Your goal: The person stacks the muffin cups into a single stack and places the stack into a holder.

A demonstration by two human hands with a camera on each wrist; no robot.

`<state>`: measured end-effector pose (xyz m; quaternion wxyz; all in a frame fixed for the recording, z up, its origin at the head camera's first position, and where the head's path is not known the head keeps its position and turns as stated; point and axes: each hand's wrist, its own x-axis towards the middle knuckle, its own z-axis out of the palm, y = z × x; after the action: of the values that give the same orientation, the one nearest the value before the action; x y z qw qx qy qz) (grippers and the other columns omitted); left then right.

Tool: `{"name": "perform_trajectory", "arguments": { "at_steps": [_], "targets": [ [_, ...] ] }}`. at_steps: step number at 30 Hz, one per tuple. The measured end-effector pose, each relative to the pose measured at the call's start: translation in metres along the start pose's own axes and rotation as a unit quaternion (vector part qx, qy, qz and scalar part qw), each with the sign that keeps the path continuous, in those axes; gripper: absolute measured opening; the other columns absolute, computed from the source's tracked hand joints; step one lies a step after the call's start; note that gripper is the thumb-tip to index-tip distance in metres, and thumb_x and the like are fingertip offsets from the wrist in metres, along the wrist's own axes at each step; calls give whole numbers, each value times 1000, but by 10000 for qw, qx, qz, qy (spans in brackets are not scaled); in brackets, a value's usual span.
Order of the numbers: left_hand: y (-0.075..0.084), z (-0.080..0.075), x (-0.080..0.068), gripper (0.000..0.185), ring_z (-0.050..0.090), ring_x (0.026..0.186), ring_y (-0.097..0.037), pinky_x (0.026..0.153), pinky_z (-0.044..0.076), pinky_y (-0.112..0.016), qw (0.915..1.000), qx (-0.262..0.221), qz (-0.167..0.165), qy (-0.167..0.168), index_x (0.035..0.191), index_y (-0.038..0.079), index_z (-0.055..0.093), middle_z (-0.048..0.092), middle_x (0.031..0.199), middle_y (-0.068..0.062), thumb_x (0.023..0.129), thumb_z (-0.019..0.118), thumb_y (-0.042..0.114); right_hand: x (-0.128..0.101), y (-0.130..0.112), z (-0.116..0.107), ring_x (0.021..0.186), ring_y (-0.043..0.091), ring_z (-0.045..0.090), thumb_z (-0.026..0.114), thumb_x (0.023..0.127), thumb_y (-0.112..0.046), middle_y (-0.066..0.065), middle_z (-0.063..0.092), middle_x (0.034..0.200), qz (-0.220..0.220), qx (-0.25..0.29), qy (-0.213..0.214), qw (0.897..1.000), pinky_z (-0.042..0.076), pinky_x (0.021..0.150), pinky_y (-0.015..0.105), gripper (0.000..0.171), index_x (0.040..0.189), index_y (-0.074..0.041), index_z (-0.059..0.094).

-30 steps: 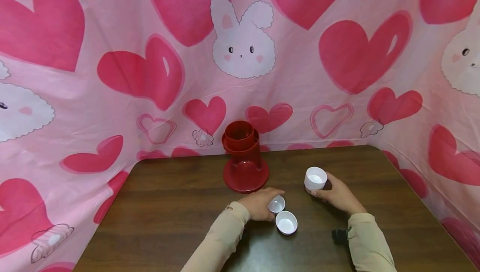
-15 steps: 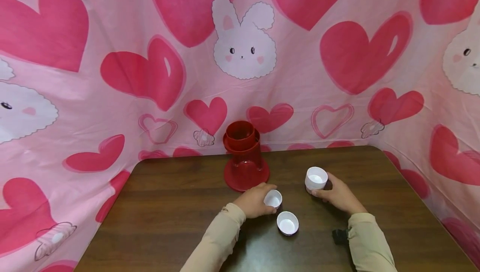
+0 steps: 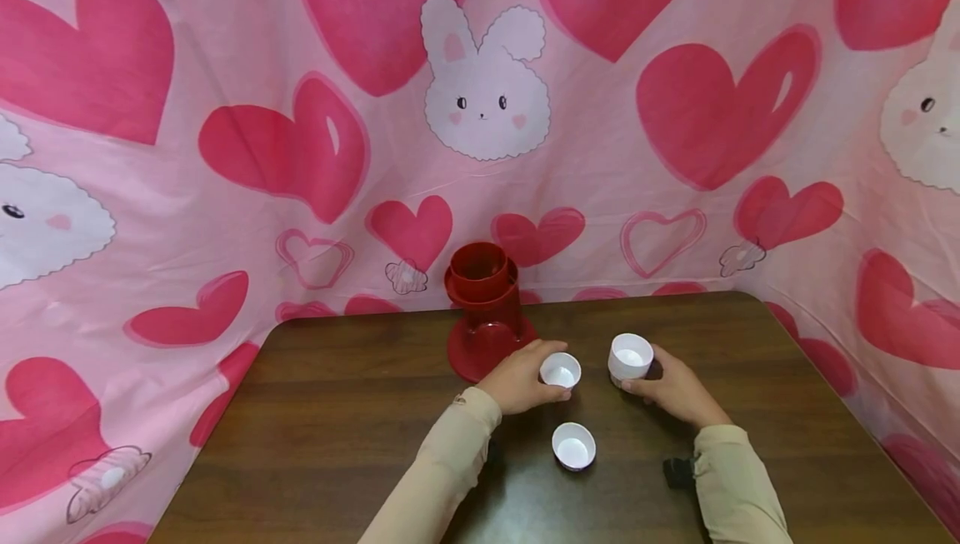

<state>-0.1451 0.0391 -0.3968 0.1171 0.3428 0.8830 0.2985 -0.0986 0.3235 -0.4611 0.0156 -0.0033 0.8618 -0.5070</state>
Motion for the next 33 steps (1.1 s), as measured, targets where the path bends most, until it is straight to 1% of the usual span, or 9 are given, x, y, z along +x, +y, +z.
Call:
{"name": "perform_trajectory", "arguments": {
  "at_steps": [4,7,10,13,18,21,24,28,33],
  "targets": [
    [8,0,11,72,54,124,-15,105,44,-35,9995,-264,-118,81,148,18,50,55,141,1,85,82,36,0,0,0,83,28,62,84,83,-17,26,60,117,14,-14,-24,10000,56,65,37,70,136,9,46],
    [16,1,20,71,57,117,-14,102,46,-32,9987,-451,-71,235,146,17,52,56,136,1,85,82,36,-1,-1,0,85,28,61,84,84,-18,27,59,119,26,-8,-60,10000,56,66,38,71,137,9,45],
    [23,3,29,70,57,108,-13,98,48,-30,9971,-612,-36,443,145,17,54,55,129,1,84,83,36,-1,-1,-1,83,27,62,84,84,-20,27,59,120,43,-43,-89,9999,56,65,38,72,138,9,45],
    [30,7,39,69,58,107,-13,97,48,-29,9959,-706,-13,571,145,17,55,54,126,1,85,83,36,0,0,-1,81,26,62,84,84,-21,26,59,121,90,-71,-86,9999,56,65,37,72,139,7,45],
    [39,14,55,68,58,109,-13,98,47,-29,9960,-703,1,558,147,18,53,55,127,1,87,80,36,1,1,-2,78,26,61,83,85,-22,26,59,120,82,-103,-75,9999,56,65,37,73,139,7,45],
    [42,20,62,65,58,110,-12,99,47,-29,9960,-691,-63,555,146,18,54,56,127,1,88,80,34,2,2,-2,77,26,61,83,85,-23,25,60,117,10,-129,-80,9999,56,65,37,72,138,6,46],
    [46,25,67,62,59,110,-12,99,47,-29,9956,-708,-129,603,144,18,56,57,127,3,89,79,33,2,1,-3,78,26,61,83,85,-22,23,60,116,-29,-117,-104,9999,55,66,37,69,137,5,47],
    [52,30,73,59,58,110,-10,98,47,-27,9961,-563,-73,675,143,18,57,58,127,4,90,78,32,1,1,-3,79,26,61,83,85,-20,23,61,115,-65,-123,-96,9999,55,66,37,68,137,5,47],
    [60,38,77,60,57,113,-9,98,46,-27,9972,-439,-6,605,145,20,55,57,132,6,90,78,33,-2,2,-3,76,25,61,83,85,-20,23,61,113,-116,-155,-77,9998,55,64,37,71,139,7,45]
  ]
}}
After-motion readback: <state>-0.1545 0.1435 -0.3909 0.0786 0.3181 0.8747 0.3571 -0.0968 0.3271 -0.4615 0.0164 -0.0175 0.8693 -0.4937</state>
